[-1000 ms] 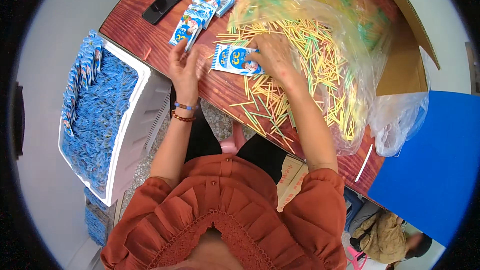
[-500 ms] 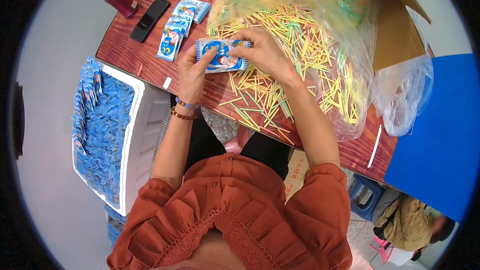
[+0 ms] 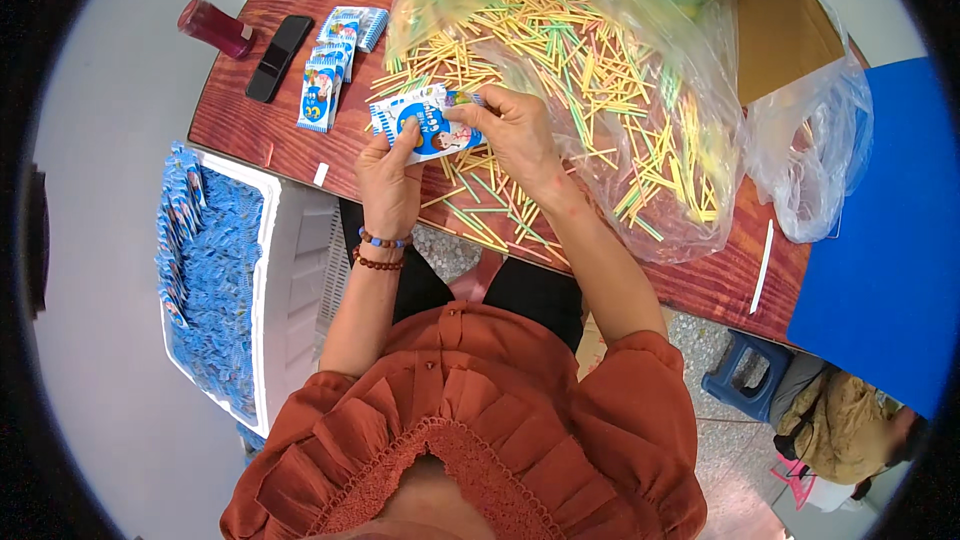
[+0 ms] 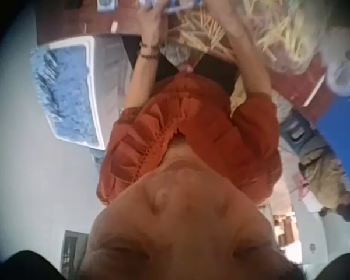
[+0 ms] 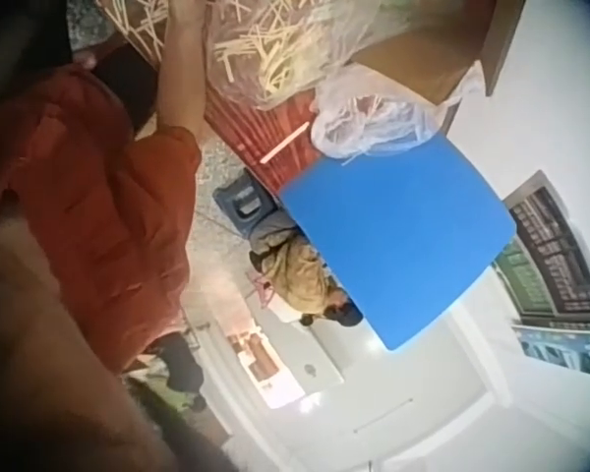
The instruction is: Packing small blue packets into a box filled with yellow shredded paper packing material.
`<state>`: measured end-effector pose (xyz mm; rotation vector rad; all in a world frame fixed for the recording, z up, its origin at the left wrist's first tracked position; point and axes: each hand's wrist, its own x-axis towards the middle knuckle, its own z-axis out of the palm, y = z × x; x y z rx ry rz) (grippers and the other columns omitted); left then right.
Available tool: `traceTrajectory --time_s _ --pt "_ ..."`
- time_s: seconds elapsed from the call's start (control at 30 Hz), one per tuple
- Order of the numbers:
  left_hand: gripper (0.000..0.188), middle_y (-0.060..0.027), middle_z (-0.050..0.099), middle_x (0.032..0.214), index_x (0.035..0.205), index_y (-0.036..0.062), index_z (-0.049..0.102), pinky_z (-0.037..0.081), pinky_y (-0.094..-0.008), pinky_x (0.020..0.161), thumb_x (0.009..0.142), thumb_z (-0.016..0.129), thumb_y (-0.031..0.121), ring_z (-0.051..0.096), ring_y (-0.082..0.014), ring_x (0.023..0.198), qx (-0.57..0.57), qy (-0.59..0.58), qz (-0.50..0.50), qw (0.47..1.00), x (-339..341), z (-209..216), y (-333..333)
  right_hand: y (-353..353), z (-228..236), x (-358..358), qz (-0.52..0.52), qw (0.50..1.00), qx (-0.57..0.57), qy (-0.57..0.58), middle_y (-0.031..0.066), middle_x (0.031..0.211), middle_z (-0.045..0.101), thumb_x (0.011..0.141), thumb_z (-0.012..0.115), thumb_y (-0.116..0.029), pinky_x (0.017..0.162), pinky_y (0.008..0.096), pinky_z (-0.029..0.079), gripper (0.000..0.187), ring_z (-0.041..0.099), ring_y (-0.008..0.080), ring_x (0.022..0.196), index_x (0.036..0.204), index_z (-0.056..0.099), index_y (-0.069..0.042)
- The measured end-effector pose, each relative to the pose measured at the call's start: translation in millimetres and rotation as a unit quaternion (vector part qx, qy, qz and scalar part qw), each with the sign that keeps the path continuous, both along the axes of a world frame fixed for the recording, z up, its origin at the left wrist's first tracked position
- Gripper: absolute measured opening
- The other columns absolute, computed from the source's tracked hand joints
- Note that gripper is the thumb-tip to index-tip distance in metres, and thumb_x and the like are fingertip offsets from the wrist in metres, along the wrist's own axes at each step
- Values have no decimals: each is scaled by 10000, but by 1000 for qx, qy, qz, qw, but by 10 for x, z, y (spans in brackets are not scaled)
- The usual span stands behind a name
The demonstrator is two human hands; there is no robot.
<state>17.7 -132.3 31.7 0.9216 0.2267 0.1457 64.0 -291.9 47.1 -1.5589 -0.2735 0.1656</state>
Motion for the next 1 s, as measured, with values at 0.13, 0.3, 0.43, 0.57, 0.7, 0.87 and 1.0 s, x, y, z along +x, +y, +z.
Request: traceTrajectory --time_s 0.13,0.3,0.43,0.57,0.7,0.87,1.0 --pt "113 -24 670 929 988 -4 657 489 -214 697 887 648 47 605 -65 793 -12 8 13 1000 -4 99 -105 6 -12 -40 7 996 89 24 -3 783 641 888 653 -100 587 182 448 115 553 17 688 920 665 10" --pt "122 -24 669 924 1000 -8 656 478 -210 693 891 646 48 596 -60 780 47 -5 25 999 10 -70 -98 -42 -140 -31 -8 999 45 -5 -18 757 625 890 656 -114 568 184 431 129 534 11 670 917 665 12" --pt "129 -38 674 929 1006 -5 655 500 -226 679 909 632 76 619 -79 788 42 -19 50 998 21 -86 -146 -68 -83 -27 -6 999 -11 -29 -25 762 619 913 632 -140 559 195 425 154 532 16 678 910 661 10" --pt "154 -51 680 940 1009 3 651 538 -264 669 939 597 129 648 -114 817 -4 23 3 1000 18 -32 -84 -285 1 39 -23 999 39 -29 -16 798 623 933 594 -140 598 212 451 156 555 45 712 941 655 3" --pt "198 -59 684 959 1019 23 646 561 -307 673 970 549 188 664 -150 837 -29 29 -54 998 29 -60 -18 -389 161 29 -10 991 25 -130 41 998 601 896 596 -110 813 266 441 148 556 130 943 997 640 -11" --pt "191 -49 684 948 1004 38 653 558 -299 682 971 549 194 660 -138 826 -59 23 -59 996 29 -90 -60 -387 201 -46 24 966 -100 -235 70 1220 526 809 665 -101 1040 356 334 198 458 224 1214 1001 640 -64" --pt "184 -43 682 932 978 39 658 551 -281 682 968 556 191 657 -130 815 -9 13 -36 999 18 -62 -97 -457 253 -69 13 976 -64 -205 74 1219 532 836 665 -163 1034 360 344 183 477 234 1200 986 642 -60"
